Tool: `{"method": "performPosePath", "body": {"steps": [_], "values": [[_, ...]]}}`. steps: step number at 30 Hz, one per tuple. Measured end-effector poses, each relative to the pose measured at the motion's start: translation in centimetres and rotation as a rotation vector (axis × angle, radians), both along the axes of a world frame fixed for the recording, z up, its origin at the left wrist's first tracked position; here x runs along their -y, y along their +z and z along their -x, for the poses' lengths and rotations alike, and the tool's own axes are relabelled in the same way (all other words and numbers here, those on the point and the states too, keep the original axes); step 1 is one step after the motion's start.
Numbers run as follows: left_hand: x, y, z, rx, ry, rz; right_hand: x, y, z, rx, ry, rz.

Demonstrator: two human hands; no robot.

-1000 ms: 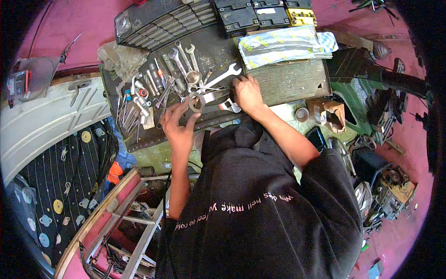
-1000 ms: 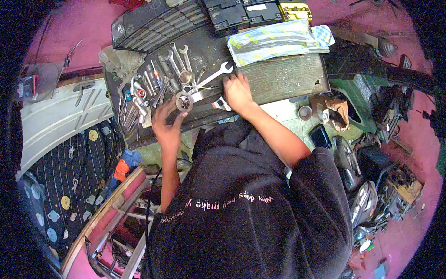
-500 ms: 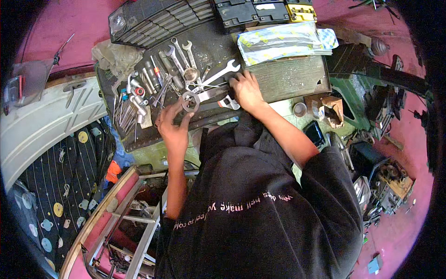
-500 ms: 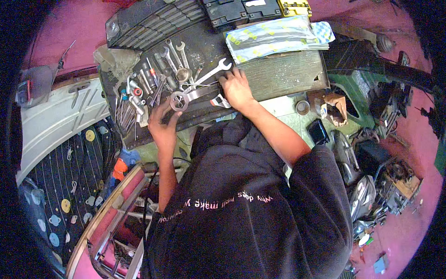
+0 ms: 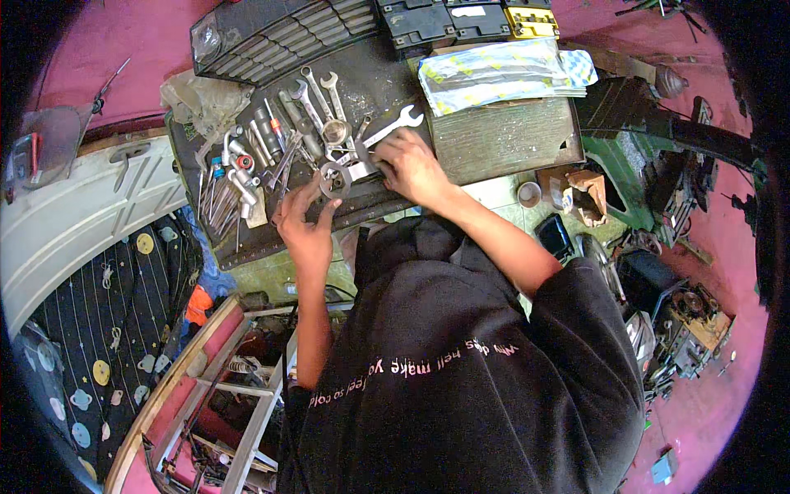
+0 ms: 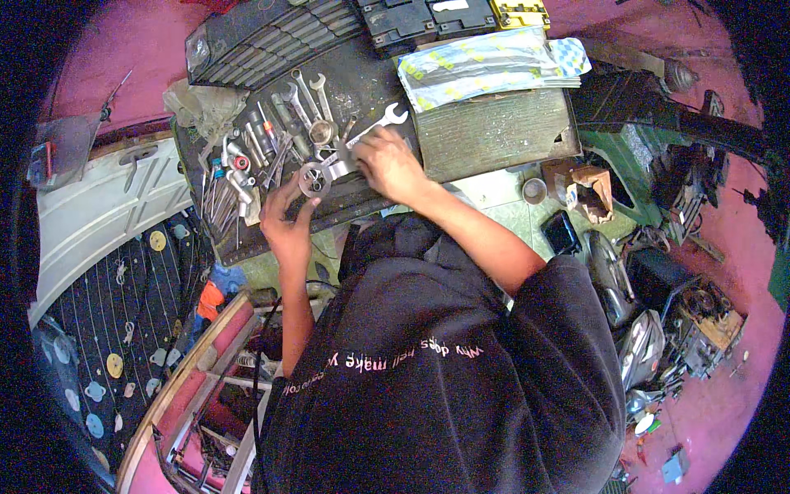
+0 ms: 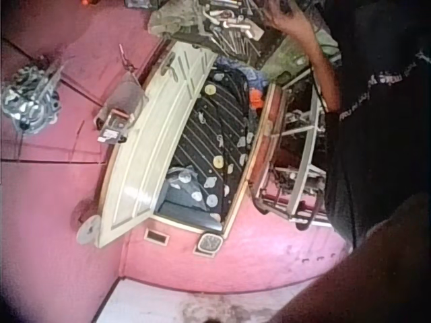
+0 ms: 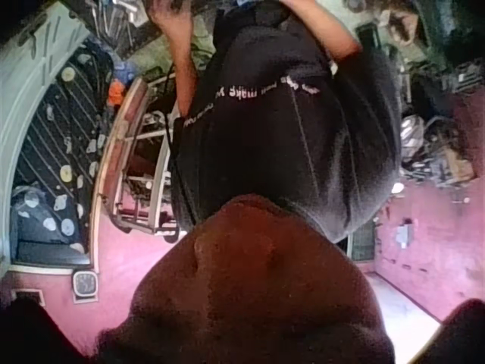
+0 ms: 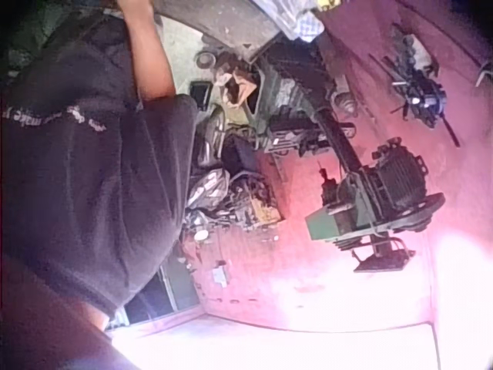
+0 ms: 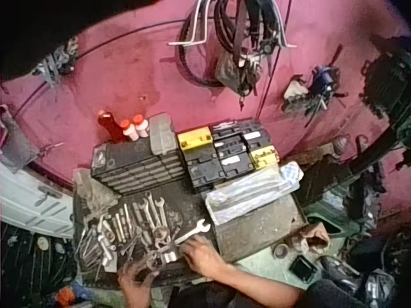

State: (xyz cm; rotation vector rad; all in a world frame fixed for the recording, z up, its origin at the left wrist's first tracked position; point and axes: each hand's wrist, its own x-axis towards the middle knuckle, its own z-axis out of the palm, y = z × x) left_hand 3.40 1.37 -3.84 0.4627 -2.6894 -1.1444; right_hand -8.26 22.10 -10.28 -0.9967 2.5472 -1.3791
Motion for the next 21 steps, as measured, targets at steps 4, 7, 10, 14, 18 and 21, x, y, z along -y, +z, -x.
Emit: {"method": "performPosePath", "body": {"steps": [4,7,10,14,18,21], "values": [[-0.4,0.3,-0.1,0.026,0.018,0.032,-2.9,-2.0,0.3,-0.134,-0.072,-0.374],[-0.8,0.8,0.0,0.025,-0.006,0.073,-3.7,-3.6,0.5,-0.154,-0.119,-0.585],[-1.1,1.3,0.1,0.010,-0.016,0.094,-3.7,-3.4,0.8,-0.145,-0.082,-0.640],[-1.2,1.2,0.0,0.017,-0.004,0.069,-4.1,-3.6,1.1,-0.013,-0.186,-0.587],[-1.2,0.8,-0.8,0.011,0.023,0.029,-3.6,-4.2,0.9,-0.066,-0.215,-0.636],[-1.2,0.9,-0.8,0.034,0.032,0.036,-4.0,-4.9,1.6,-0.029,-0.260,-0.700]]}}
